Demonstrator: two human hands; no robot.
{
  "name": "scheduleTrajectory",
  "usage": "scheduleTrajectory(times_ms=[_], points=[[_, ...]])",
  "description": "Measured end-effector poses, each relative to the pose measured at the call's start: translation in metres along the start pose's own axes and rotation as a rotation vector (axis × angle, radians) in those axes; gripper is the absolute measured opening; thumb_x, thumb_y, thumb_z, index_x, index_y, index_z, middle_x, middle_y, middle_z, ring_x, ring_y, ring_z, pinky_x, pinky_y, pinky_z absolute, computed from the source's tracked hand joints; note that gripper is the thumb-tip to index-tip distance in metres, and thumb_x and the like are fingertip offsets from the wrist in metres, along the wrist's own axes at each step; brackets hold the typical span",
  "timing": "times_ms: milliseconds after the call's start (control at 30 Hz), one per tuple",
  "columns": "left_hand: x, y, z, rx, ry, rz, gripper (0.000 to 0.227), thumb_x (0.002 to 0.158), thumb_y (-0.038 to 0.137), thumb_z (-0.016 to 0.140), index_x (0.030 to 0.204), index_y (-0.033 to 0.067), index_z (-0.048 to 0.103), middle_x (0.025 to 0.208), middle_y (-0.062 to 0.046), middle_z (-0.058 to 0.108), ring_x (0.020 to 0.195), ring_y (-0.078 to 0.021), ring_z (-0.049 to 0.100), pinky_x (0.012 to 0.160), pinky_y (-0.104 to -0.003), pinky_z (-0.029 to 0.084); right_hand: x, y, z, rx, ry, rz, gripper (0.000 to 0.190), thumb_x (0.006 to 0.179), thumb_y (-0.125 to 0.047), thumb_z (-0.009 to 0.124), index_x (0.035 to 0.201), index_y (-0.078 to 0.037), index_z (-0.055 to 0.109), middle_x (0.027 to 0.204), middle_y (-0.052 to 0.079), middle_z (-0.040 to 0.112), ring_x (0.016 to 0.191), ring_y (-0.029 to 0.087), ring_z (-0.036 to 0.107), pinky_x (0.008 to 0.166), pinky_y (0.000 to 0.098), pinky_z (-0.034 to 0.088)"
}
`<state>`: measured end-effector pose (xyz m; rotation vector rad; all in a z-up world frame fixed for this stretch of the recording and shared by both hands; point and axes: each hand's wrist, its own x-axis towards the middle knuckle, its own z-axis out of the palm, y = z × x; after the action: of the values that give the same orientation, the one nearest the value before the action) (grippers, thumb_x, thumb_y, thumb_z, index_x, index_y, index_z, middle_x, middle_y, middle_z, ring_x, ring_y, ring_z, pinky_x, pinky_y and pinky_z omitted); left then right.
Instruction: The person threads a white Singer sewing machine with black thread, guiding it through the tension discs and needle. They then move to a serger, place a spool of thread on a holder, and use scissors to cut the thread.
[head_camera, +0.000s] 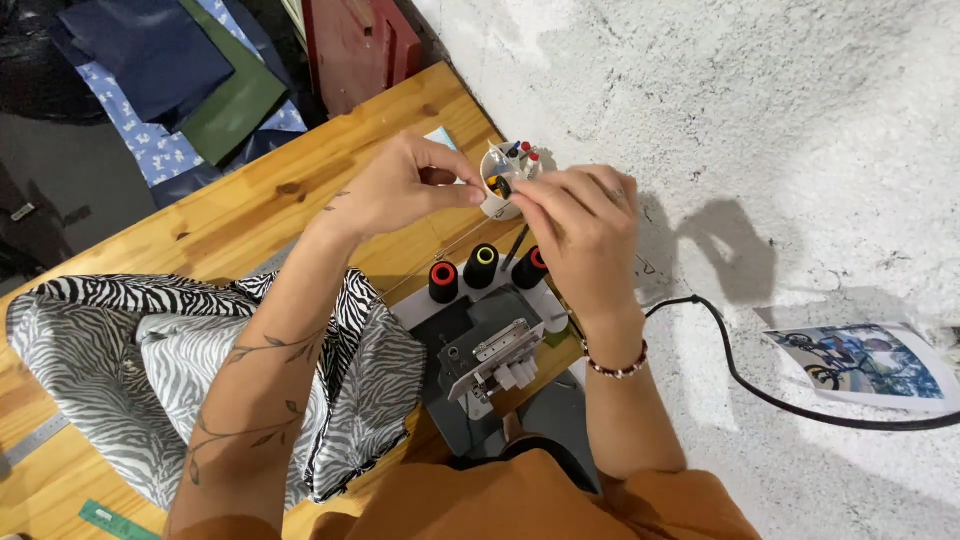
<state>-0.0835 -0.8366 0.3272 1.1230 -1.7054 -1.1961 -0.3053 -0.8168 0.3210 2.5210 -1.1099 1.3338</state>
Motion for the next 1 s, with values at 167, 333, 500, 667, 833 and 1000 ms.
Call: scheduleTrajectory(times_ms=[167, 333, 500, 667, 833, 1000], points=[[0.005, -0.011, -0.010, 0.058, -0.085, -0.015, 0.007, 0.083, 0.013, 0.081, 0.090, 0.0144, 0.080, 0.062, 0.001, 0.049, 0.060, -0.0069, 0.046, 0.059, -0.022, 0.041, -0.016, -0.008, -0.013, 0.084, 0.036, 0.123, 0.002, 0.096, -0.011, 0.077, 0.098, -0.011, 0.077, 0.091, 0.003, 0.072, 0.090, 0.020, 0.062, 0.084, 0.0333, 0.050], [0.011, -0.022, -0.009, 0.084, -0.125, 0.004, 0.007, 0.085, 0.012, 0.081, 0.091, 0.0150, 0.080, 0.065, 0.000, 0.052, 0.062, -0.0087, 0.046, 0.061, -0.024, 0.042, -0.026, -0.013, -0.016, 0.176, -0.003, 0.267, 0.003, 0.095, -0.008, 0.075, 0.098, -0.009, 0.077, 0.086, 0.003, 0.074, 0.065, 0.014, 0.067, 0.053, 0.0236, 0.053], [0.013, -0.020, -0.003, 0.031, -0.149, 0.025, 0.006, 0.086, 0.011, 0.080, 0.092, 0.0140, 0.080, 0.068, 0.001, 0.053, 0.065, -0.0075, 0.047, 0.062, -0.023, 0.041, -0.027, -0.022, -0.012, 0.192, -0.027, 0.303, 0.004, 0.095, -0.010, 0.075, 0.097, -0.008, 0.077, 0.086, 0.005, 0.074, 0.062, 0.016, 0.069, 0.047, 0.0240, 0.053], [0.014, -0.023, 0.001, 0.014, -0.162, 0.042, 0.008, 0.086, 0.010, 0.081, 0.092, 0.0139, 0.081, 0.072, -0.001, 0.058, 0.067, -0.0081, 0.048, 0.062, -0.024, 0.040, -0.032, -0.024, 0.003, 0.251, -0.026, 0.341, 0.010, 0.094, -0.009, 0.076, 0.101, -0.002, 0.076, 0.086, 0.013, 0.074, 0.062, 0.022, 0.070, 0.043, 0.0249, 0.053], [0.018, -0.029, 0.002, 0.075, -0.214, 0.091, 0.009, 0.087, 0.008, 0.081, 0.094, 0.0133, 0.080, 0.077, -0.003, 0.063, 0.069, -0.0091, 0.051, 0.061, -0.024, 0.037, -0.031, -0.023, 0.018, 0.271, 0.019, 0.319, 0.015, 0.095, -0.014, 0.076, 0.103, -0.001, 0.076, 0.084, 0.016, 0.073, 0.055, 0.021, 0.068, 0.041, 0.0239, 0.051], [0.015, -0.021, 0.000, 0.134, -0.189, 0.112, 0.014, 0.085, 0.016, 0.082, 0.099, 0.0169, 0.080, 0.084, -0.005, 0.066, 0.081, -0.0137, 0.057, 0.072, -0.029, 0.042, -0.036, -0.016, 0.029, 0.258, 0.057, 0.282, 0.006, 0.096, -0.013, 0.074, 0.098, -0.007, 0.076, 0.081, 0.009, 0.072, 0.055, 0.019, 0.068, 0.041, 0.0212, 0.050]])
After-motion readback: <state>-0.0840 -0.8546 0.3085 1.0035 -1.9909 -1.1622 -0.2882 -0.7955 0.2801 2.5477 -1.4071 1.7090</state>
